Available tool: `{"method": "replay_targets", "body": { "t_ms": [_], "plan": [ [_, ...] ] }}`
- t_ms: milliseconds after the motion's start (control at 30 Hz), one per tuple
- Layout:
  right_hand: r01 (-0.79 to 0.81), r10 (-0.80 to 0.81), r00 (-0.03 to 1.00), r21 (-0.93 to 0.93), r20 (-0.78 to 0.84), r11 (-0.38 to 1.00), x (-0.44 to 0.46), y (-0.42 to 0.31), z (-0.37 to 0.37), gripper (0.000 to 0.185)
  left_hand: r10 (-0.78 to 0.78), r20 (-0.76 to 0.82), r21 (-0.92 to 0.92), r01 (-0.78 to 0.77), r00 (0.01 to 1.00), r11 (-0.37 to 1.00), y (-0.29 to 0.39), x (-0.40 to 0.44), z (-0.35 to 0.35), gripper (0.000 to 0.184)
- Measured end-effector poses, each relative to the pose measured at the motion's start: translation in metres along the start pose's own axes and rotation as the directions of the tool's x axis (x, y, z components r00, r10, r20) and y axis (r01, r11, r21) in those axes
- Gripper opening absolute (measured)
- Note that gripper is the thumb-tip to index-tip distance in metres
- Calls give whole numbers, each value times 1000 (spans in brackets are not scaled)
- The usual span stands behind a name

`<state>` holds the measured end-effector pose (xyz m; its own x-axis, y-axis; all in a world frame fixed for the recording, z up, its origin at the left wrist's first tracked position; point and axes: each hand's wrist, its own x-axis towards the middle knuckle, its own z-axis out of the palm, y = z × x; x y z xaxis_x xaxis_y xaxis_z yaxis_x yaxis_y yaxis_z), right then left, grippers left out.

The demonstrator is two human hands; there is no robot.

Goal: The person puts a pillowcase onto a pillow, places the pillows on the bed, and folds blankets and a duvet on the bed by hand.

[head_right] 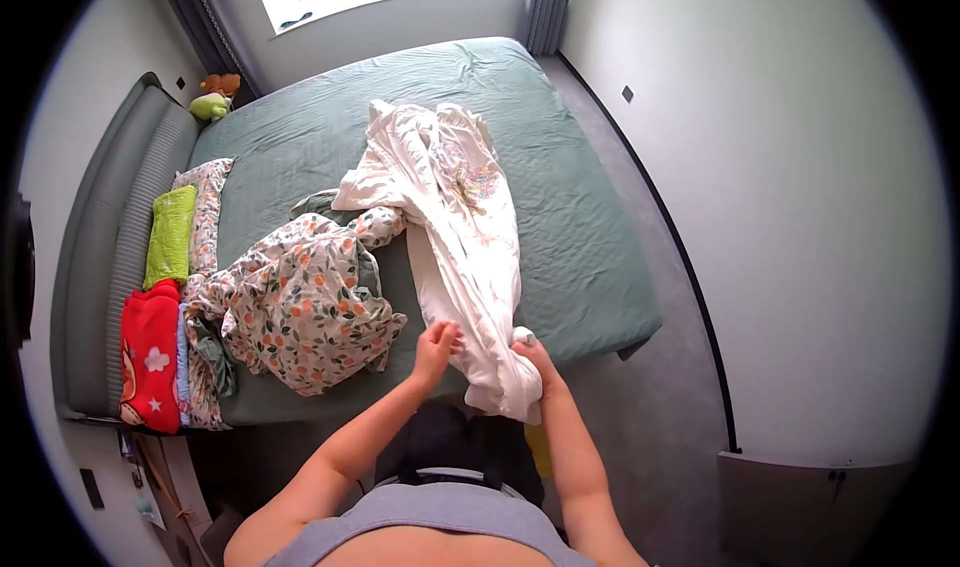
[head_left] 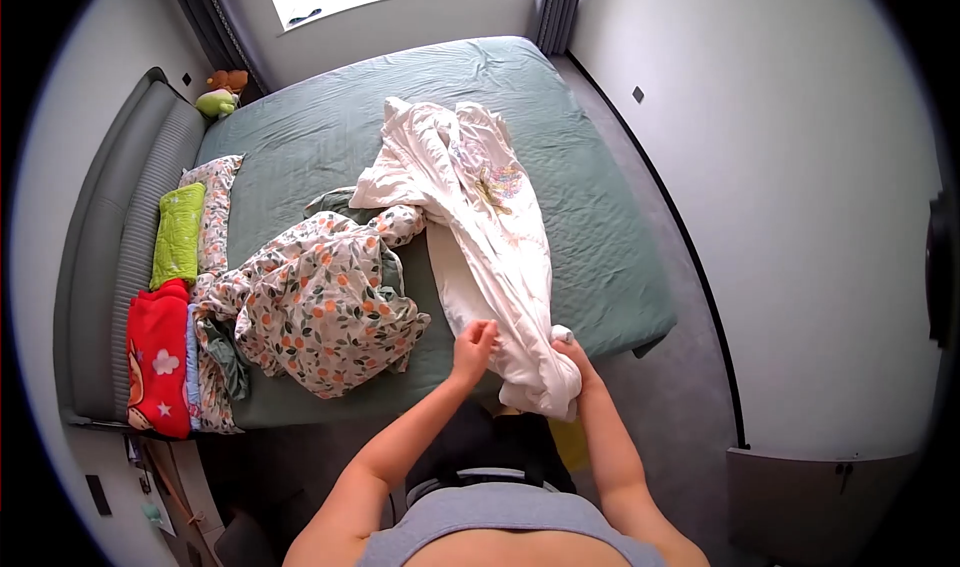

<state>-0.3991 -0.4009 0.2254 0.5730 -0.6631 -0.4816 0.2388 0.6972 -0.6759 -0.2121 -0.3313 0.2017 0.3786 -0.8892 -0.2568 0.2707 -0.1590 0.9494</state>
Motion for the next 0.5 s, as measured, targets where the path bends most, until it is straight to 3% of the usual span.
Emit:
{"method": "replay_targets", "body": {
  "t_ms": [33, 100, 133, 200, 267, 300, 333, 400, 467, 500],
  "plan": [
    [-45, 37, 999, -306, -34, 951, -11, -12, 10, 23, -44, -121, 74, 53, 992, 996, -11, 18, -14, 40],
    [-36, 110, 983, -429, 150, 902, -21, -14, 8, 25, -360, -150, -199, 328, 921, 923, -11, 49, -29, 57],
    [-61, 185, 959, -478, 217, 876, -24, -13, 5, 26, -378, -75, -331, 334, 923, 883, -1, 57, -32, 59],
    [-84, 318, 889, -567, 328, 819, -31, -17, -2, 27, -374, 6, -472, 332, 927, 817, -18, 100, -44, 53],
    [-168, 396, 861, -555, 320, 815, -43, -20, -11, 26, -389, -79, -498, 302, 918, 813, -22, 138, -49, 34],
    [-97, 322, 902, -591, 288, 801, -52, -24, -8, 23, -276, -202, -564, 119, 940, 817, -13, 150, -44, 31],
    [-128, 243, 958, -535, 150, 835, -54, -24, -15, 23, -116, -417, -510, -127, 901, 851, -5, 163, -32, 27],
    [-157, 100, 982, -408, -158, 899, -61, -20, -38, 24, 154, -521, -239, -316, 840, 918, 47, 155, 7, 22],
    [47, -308, 858, -534, -411, 844, -56, -12, -64, 33, 334, -122, -124, -349, 934, 929, 52, 132, 46, 20],
    [99, -331, 833, -470, -444, 877, -53, -16, -65, 40, 505, 124, 86, -516, 854, 852, 41, 119, 64, 21]
  ]
}}
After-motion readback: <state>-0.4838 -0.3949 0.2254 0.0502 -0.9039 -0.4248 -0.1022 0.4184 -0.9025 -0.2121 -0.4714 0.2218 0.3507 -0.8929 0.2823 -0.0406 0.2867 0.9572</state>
